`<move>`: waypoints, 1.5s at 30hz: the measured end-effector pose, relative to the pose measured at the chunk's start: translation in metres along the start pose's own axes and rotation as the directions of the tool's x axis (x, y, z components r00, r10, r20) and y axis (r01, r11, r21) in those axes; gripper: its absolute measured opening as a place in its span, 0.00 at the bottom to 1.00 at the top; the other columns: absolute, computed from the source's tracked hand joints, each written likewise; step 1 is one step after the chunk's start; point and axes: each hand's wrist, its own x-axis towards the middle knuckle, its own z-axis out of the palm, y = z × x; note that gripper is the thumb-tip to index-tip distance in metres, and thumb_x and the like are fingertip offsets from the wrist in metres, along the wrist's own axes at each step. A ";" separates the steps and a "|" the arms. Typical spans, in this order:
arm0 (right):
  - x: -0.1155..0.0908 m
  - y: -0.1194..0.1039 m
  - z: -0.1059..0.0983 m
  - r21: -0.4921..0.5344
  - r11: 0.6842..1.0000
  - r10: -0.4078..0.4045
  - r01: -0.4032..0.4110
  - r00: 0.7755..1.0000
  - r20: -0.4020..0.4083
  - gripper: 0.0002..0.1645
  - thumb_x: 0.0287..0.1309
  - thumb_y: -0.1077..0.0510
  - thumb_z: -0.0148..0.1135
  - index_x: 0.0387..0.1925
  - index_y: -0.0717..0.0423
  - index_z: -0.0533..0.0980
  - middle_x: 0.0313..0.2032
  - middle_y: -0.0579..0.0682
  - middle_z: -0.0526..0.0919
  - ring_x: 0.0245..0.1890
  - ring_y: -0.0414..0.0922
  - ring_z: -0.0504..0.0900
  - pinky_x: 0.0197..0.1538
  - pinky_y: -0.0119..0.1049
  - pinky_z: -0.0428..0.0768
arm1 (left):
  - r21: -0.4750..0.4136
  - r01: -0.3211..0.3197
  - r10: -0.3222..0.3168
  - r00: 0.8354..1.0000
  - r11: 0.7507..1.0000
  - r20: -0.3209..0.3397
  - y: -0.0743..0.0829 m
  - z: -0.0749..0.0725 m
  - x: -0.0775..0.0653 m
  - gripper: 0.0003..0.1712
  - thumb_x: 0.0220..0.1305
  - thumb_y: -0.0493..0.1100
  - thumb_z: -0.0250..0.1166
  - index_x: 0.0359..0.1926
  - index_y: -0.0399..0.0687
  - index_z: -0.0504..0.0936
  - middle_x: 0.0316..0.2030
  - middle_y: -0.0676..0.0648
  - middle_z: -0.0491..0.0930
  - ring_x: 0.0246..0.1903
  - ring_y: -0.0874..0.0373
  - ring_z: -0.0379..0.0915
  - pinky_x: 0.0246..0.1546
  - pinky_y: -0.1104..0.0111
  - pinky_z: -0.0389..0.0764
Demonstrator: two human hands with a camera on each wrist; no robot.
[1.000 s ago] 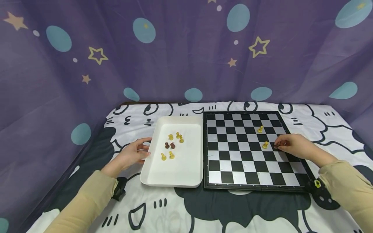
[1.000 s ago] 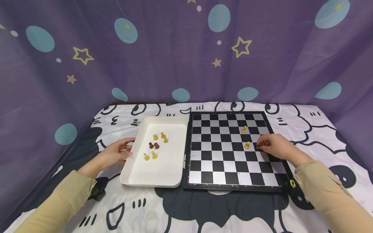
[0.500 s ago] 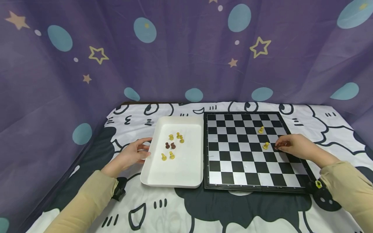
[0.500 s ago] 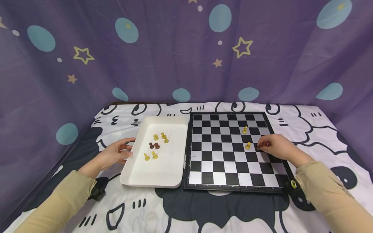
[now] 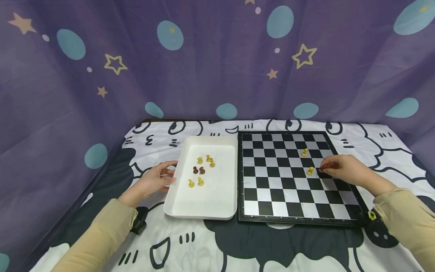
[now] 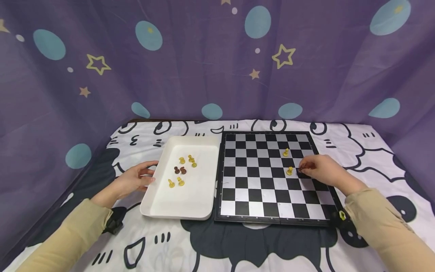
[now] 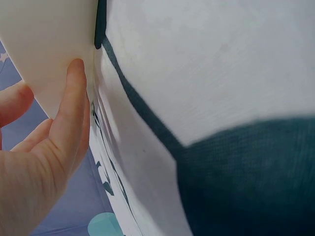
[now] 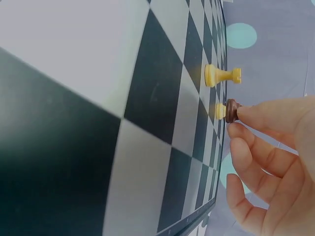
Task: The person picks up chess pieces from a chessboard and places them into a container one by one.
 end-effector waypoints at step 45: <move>0.013 -0.067 -0.007 0.051 0.978 -0.199 0.200 0.980 -0.029 0.07 0.55 0.67 0.62 0.36 0.57 0.81 0.32 0.46 0.85 0.30 0.37 0.80 0.31 0.33 0.78 | 0.007 -0.004 0.004 1.000 1.000 0.004 0.003 0.001 -0.001 0.37 0.67 0.34 0.57 0.73 0.45 0.52 0.57 0.31 0.67 0.48 0.46 0.76 0.42 0.57 0.82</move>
